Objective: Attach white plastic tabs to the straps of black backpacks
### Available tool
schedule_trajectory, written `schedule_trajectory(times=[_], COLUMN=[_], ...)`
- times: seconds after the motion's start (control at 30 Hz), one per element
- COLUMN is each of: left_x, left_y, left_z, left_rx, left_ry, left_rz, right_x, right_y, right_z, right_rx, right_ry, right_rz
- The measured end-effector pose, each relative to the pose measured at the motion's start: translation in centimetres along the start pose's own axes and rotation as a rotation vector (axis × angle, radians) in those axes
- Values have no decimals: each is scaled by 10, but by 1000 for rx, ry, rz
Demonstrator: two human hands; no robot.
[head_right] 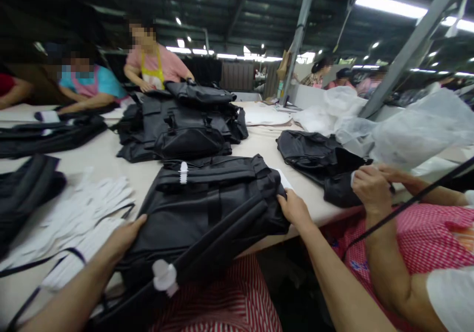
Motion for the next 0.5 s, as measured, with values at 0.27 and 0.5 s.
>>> schedule_trajectory(times=[0.27, 0.5], left_x=[1, 11], left_y=[22, 34], left_z=[21, 44], left_rx=[-40, -108], left_ry=[-22, -13], left_rz=[100, 220], right_x=[223, 382], right_y=[-11, 158], right_z=[14, 61], right_rx=[-81, 361], right_ry=[-865, -1125], right_rz=[-225, 258])
Point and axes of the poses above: each hand's wrist, its own z-axis away from the middle knuckle, its own y-axis out of the palm, x = y × z, the point moved 6 cm from there along -z, towards the middle knuckle, and after that the axes turned 6 degrees about y, right-handed, at the moved point
